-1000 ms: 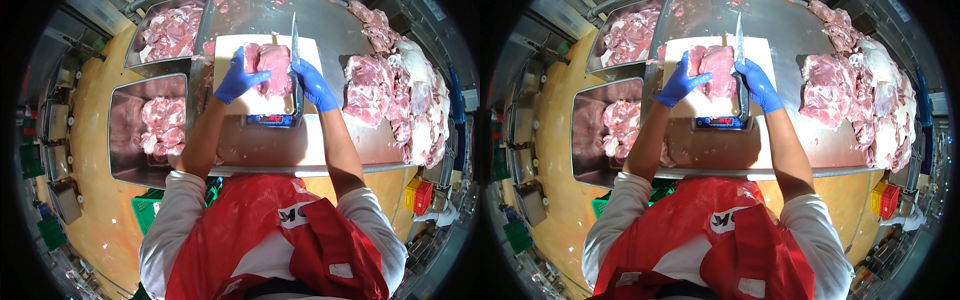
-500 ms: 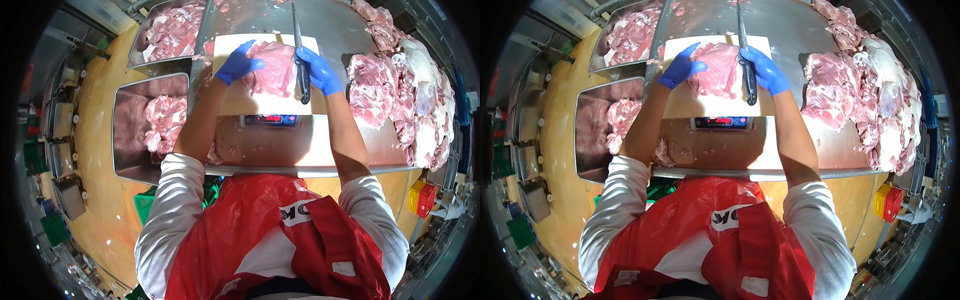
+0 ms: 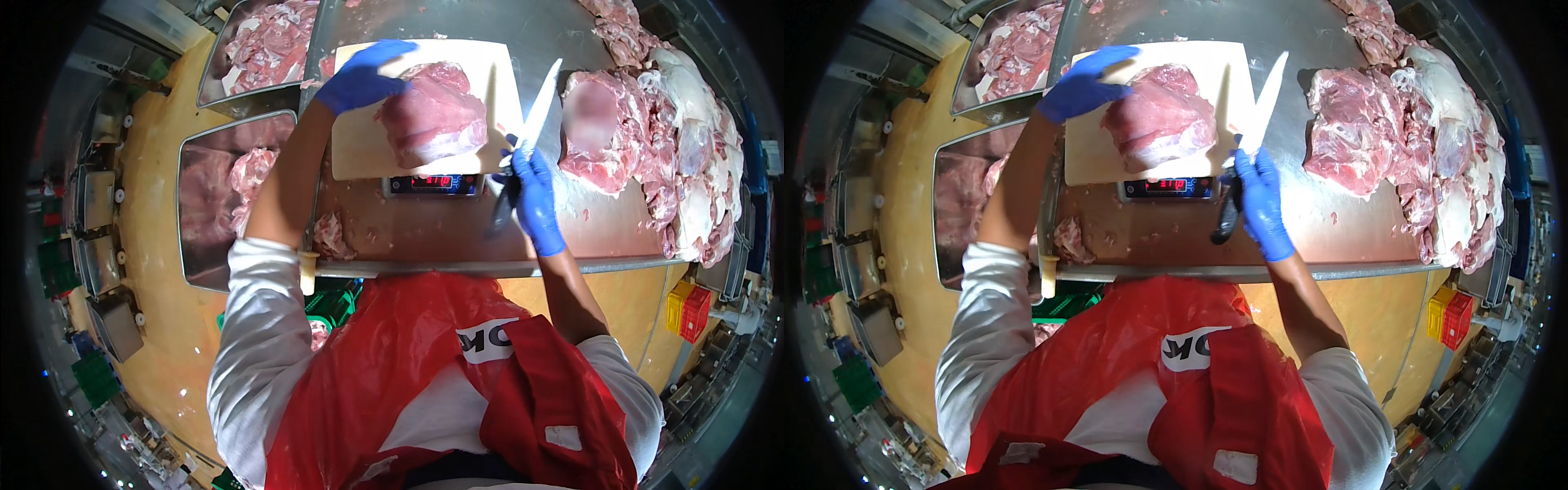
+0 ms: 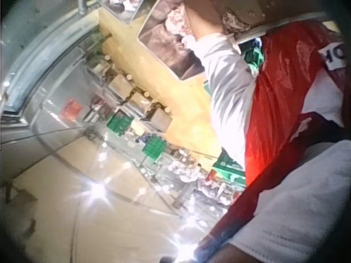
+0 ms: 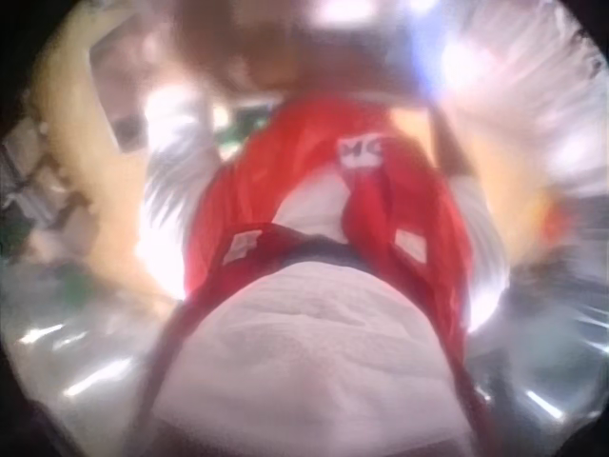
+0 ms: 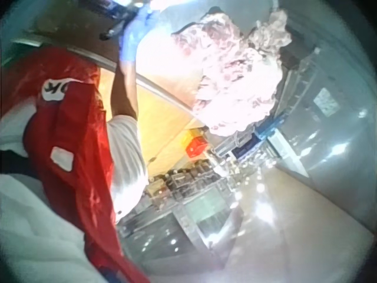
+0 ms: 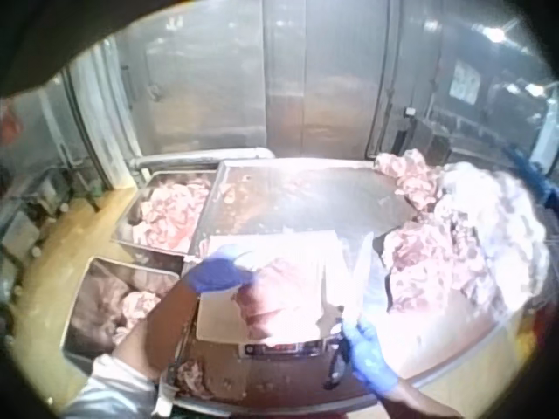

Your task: The person cuts large pieces of raw meat into smaller portions using a knife on a cutting board. The person places the cut pieces into a metal tray and occasionally weighs them on a digital scale.

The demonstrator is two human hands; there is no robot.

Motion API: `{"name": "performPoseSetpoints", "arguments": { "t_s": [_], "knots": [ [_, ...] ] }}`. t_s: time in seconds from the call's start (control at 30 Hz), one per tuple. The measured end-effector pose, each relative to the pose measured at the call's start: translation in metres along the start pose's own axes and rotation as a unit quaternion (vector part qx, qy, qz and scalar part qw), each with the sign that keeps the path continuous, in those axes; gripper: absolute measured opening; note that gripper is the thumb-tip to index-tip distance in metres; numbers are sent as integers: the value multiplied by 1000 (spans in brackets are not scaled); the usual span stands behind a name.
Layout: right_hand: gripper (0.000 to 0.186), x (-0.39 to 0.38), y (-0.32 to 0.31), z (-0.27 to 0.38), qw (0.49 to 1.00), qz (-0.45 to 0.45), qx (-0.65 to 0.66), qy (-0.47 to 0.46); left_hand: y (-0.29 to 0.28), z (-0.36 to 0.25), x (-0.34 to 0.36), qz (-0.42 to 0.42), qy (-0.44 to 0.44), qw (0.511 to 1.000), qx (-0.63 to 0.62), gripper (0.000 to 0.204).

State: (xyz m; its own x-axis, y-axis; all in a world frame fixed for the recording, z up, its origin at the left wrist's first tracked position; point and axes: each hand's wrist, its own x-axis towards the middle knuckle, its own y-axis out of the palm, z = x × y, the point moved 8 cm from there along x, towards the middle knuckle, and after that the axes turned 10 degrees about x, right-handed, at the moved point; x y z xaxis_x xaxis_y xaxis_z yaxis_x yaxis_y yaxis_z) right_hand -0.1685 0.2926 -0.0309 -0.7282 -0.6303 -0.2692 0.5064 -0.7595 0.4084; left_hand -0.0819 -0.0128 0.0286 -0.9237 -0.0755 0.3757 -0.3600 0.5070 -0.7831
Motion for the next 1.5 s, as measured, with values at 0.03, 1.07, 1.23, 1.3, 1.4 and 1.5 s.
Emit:
{"name": "performPoseSetpoints", "arguments": {
  "t_s": [0.03, 1.07, 1.23, 1.3, 1.4, 1.5],
  "knots": [
    [31, 3, -10, 9, 1000, -5, 6, -15, -6, -7, -16, -67, -68, 995, 6, 62],
    [43, 171, 43, 31, 956, 280, -62, 64, 94, -108, -84, -304, -354, 881, 84, 111],
    [27, 196, 77, 2, 935, 320, -49, 143, 75, -67, -34, -271, -237, 927, 105, 100],
    [25, 167, 83, 5, 934, 322, -55, 144, 61, -45, -26, -212, -189, 958, 34, 90],
    [27, 132, 61, 3, 929, 347, -75, 107, 38, -31, -8, -118, -37, 991, -58, 76],
    [28, 96, 30, 0, 949, 282, -104, 99, 23, -10, 6, 40, -131, 979, -151, 69]
  ]
}}
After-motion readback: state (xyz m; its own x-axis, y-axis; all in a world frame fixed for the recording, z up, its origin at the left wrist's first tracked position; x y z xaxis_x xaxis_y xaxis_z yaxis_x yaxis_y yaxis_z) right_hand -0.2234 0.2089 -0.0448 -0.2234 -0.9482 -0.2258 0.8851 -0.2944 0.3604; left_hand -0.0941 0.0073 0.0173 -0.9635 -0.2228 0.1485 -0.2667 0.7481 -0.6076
